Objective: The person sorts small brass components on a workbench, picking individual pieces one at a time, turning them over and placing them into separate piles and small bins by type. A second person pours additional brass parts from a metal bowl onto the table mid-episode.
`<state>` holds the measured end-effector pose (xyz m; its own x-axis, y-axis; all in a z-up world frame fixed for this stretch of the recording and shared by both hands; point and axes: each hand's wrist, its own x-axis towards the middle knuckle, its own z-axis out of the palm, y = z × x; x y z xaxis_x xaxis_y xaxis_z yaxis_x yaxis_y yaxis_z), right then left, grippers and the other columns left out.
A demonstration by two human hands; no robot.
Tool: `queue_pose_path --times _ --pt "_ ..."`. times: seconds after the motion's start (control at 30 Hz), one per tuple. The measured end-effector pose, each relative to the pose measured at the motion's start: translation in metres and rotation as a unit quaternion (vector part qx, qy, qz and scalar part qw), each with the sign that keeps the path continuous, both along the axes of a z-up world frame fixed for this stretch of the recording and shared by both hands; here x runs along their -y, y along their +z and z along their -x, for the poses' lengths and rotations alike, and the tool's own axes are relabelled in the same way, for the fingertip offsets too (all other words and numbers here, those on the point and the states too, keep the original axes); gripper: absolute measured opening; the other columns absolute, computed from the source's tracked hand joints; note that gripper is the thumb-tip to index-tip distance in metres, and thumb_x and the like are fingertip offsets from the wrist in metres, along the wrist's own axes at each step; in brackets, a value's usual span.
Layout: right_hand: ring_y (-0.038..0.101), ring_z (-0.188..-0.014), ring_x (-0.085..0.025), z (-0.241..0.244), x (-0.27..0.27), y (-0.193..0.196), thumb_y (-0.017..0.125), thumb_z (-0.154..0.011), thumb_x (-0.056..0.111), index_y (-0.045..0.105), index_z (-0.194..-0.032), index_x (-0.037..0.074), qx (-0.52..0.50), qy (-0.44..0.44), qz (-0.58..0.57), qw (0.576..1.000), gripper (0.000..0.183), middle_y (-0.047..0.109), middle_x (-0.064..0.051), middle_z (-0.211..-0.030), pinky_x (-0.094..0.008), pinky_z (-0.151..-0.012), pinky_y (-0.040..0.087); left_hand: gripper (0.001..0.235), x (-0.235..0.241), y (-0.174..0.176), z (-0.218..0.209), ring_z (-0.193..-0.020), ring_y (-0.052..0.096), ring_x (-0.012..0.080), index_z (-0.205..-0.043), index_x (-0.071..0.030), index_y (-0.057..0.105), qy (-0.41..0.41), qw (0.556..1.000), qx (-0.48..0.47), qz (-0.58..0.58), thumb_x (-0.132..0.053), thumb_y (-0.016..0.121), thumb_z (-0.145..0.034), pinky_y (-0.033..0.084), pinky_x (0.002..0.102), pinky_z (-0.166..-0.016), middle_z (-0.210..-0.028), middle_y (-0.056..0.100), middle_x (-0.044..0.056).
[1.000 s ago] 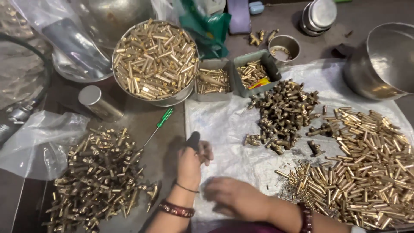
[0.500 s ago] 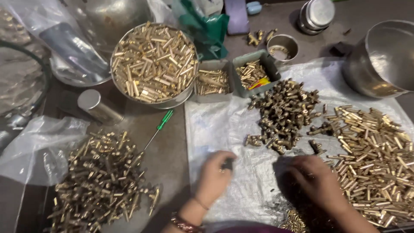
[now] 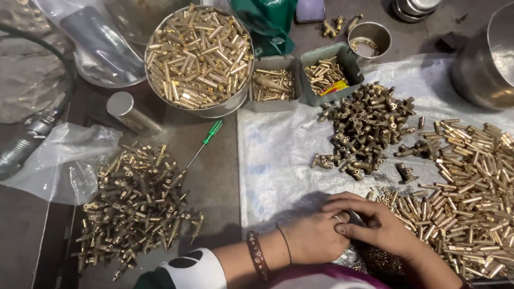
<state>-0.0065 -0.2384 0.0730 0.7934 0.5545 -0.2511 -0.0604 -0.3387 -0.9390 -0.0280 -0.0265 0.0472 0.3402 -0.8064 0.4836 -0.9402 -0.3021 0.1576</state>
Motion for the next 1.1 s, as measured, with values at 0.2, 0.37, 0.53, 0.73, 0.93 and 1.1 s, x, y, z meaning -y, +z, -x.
queue_pose_path --times 0.2,0.37,0.53,0.73,0.93,1.1 --pt "0.064 -0.127 -0.025 0.005 0.007 0.018 0.084 -0.074 0.013 0.079 -0.117 0.007 0.004 0.025 0.017 1.0 0.044 0.066 -0.01 -0.13 -0.039 -0.108 0.045 0.018 0.014 0.001 0.005 -0.082 0.066 0.03 -0.066 -0.004 0.067 -0.074 0.996 -0.042 -0.02 -0.017 0.062 -0.078 0.056 0.04 -0.08 -0.071 0.064 0.01" --pt "0.06 -0.125 -0.026 0.011 0.008 0.024 0.085 -0.075 0.019 0.08 -0.119 0.009 0.035 0.039 0.03 0.998 0.046 0.066 -0.009 -0.131 -0.04 -0.108 0.047 0.02 0.016 -0.007 0.011 -0.083 0.067 0.0282 -0.061 -0.005 0.067 -0.07 0.995 -0.066 -0.038 -0.019 0.062 -0.075 0.054 0.038 -0.073 -0.07 0.064 0.008" --pt "0.062 -0.125 -0.025 0.019 0.007 0.027 0.085 -0.072 0.022 0.076 -0.121 0.01 0.081 0.001 0.065 0.995 0.052 0.068 -0.008 -0.132 -0.04 -0.108 0.046 0.019 0.013 0.014 0.01 -0.081 0.066 0.0284 -0.058 -0.007 0.067 -0.047 0.999 -0.026 -0.009 -0.02 0.062 -0.07 0.056 0.039 -0.077 -0.069 0.063 0.006" --pt "0.061 -0.131 -0.029 0.031 0.01 0.02 0.081 -0.078 0.021 0.077 -0.12 0.008 0.148 -0.006 0.027 0.989 0.044 0.064 -0.01 -0.136 -0.043 -0.109 0.045 0.019 0.015 0.0 0.013 -0.082 0.068 0.026 -0.063 -0.008 0.068 -0.069 0.994 -0.062 -0.053 -0.018 0.062 -0.077 0.056 0.039 -0.074 -0.071 0.063 0.006" --pt "0.05 -0.141 -0.034 0.037 -0.003 0.036 0.076 -0.084 0.023 0.074 -0.125 0.008 0.241 0.026 0.025 0.97 0.044 0.06 -0.013 -0.145 -0.048 -0.114 0.037 0.017 0.017 -0.002 0.017 -0.081 0.071 0.0283 -0.073 -0.005 0.07 -0.035 0.961 -0.275 -0.008 -0.015 0.058 -0.08 0.059 0.042 -0.074 -0.084 0.07 0.011" --pt "0.048 -0.142 -0.035 0.039 -0.009 0.039 0.076 -0.085 0.026 0.072 -0.127 0.01 0.288 0.047 0.035 0.956 0.045 0.057 -0.014 -0.147 -0.049 -0.115 0.036 0.025 0.021 -0.008 0.018 -0.081 0.072 0.0289 -0.078 -0.007 0.072 -0.014 0.932 -0.355 -0.076 -0.021 0.055 -0.089 0.06 0.041 -0.078 -0.085 0.074 0.012"
